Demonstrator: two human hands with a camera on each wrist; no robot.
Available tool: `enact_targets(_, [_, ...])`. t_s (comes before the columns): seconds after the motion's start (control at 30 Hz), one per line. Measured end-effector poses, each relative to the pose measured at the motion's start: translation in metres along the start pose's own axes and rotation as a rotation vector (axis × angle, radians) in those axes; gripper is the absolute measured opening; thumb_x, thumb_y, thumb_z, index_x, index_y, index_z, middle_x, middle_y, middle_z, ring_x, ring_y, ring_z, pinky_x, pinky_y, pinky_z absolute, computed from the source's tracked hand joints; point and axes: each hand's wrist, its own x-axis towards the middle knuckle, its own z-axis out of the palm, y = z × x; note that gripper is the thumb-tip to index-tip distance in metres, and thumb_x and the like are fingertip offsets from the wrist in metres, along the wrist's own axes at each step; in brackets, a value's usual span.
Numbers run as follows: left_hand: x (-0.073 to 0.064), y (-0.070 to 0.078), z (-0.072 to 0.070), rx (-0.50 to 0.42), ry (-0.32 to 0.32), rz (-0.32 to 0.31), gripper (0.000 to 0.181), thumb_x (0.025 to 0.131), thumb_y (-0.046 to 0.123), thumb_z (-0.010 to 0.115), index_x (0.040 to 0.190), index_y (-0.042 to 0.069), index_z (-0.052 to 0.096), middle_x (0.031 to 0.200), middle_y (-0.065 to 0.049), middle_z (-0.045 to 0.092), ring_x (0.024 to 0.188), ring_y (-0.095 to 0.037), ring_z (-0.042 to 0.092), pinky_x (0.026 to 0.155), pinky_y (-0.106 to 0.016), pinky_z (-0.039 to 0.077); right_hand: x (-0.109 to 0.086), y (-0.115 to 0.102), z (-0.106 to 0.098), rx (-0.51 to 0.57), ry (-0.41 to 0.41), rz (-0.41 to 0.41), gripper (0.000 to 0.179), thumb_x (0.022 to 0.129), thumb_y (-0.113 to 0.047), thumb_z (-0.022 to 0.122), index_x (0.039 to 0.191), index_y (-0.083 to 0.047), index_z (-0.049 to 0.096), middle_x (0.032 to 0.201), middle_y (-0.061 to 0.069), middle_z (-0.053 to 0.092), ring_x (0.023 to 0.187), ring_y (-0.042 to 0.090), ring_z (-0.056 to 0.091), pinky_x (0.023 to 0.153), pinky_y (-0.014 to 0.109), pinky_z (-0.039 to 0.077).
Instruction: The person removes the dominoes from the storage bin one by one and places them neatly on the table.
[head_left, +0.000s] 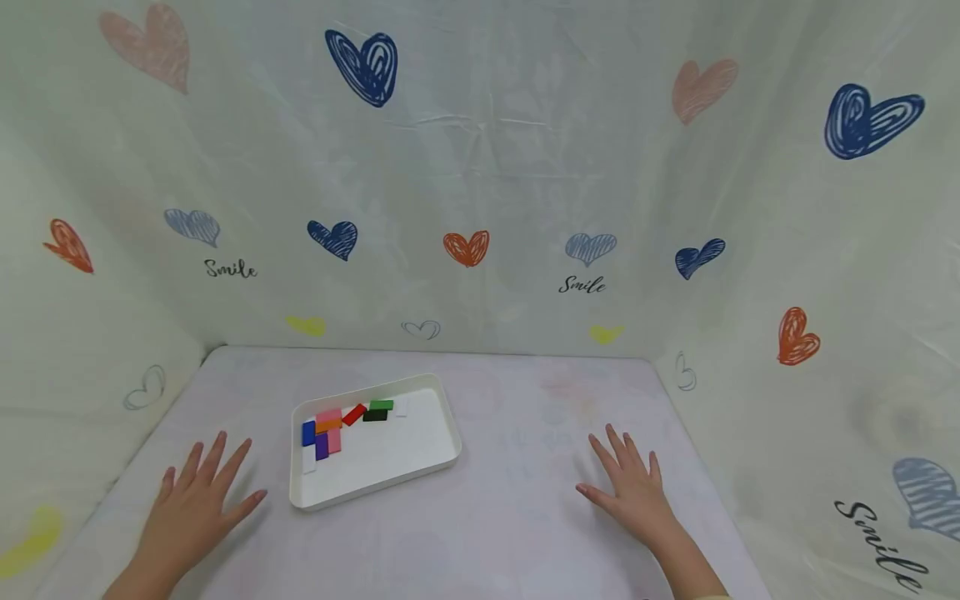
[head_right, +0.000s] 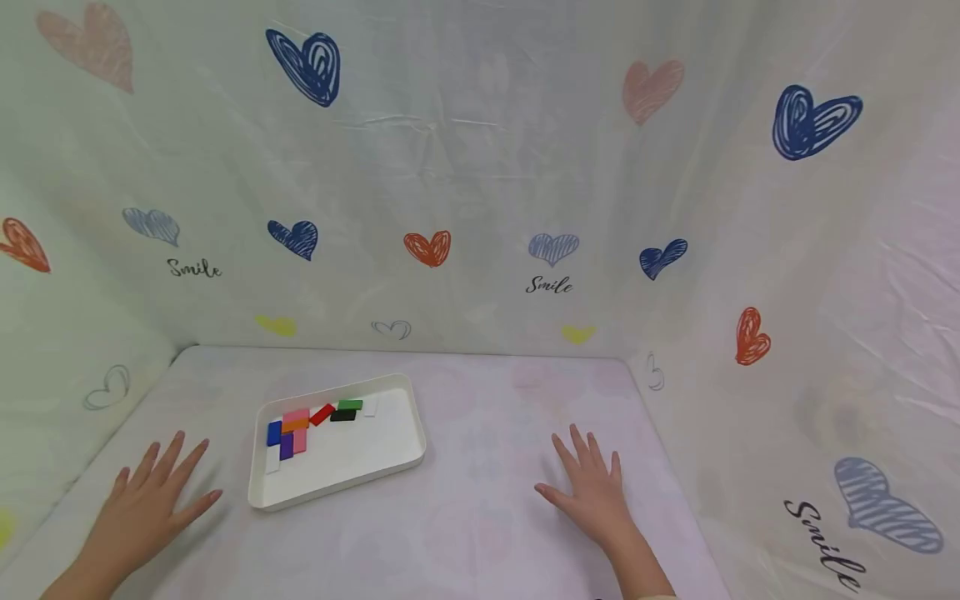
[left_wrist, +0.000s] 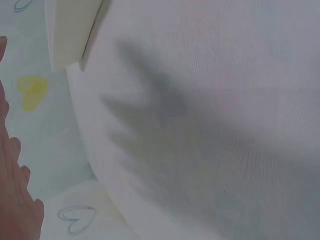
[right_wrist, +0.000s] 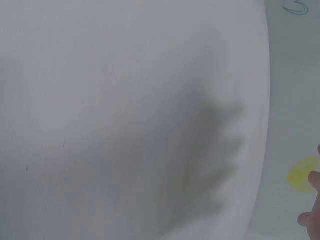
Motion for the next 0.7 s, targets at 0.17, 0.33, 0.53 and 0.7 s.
enact_targets(0.17, [0.010,0.007,0.000,-0.111,-0.023,-0.008,0.090,0.091,0.047,0.063,0.155,0.007,0.015,0.156,-0.030,0.006,0.141,-0.051,-0.002,0.105,-0.072,-0.001,0.008,-0.016,0.007,0.077,0.002,-0.011,0.080,0.087,-0.048,0.068,0.151,-0.013,0.036,0.159,0.017,0.020,0.142,0.044,0.015,0.104,0.072,0.004])
enact_targets(0.33, [0.020,0.013,0.008,-0.238,-0.044,-0.013,0.085,0.095,0.043,0.059,0.155,0.004,0.012,0.156,-0.031,0.004,0.141,-0.051,-0.003,0.105,-0.071,0.001,0.018,-0.036,0.015,0.160,-0.012,-0.041,0.079,0.089,-0.041,0.068,0.153,-0.011,0.032,0.159,0.018,0.018,0.143,0.044,0.016,0.104,0.073,0.007])
enact_targets(0.53, [0.033,0.018,0.021,-0.404,-0.055,-0.057,0.083,0.097,0.037,0.058,0.155,0.003,0.010,0.157,-0.030,0.001,0.140,-0.053,0.000,0.104,-0.073,0.006,0.034,-0.060,0.025,0.278,-0.027,-0.072,0.079,0.089,-0.039,0.069,0.153,-0.010,0.031,0.159,0.017,0.020,0.142,0.044,0.018,0.104,0.072,0.013])
enact_targets(0.7, [0.040,0.023,0.037,-0.507,-0.019,-0.103,0.080,0.096,0.030,0.060,0.154,0.001,0.012,0.156,-0.031,0.004,0.138,-0.055,0.008,0.102,-0.074,0.011,0.048,-0.081,0.032,0.432,-0.046,-0.071,0.081,0.088,-0.044,0.069,0.153,-0.014,0.031,0.159,0.013,0.021,0.143,0.039,0.020,0.106,0.069,0.019])
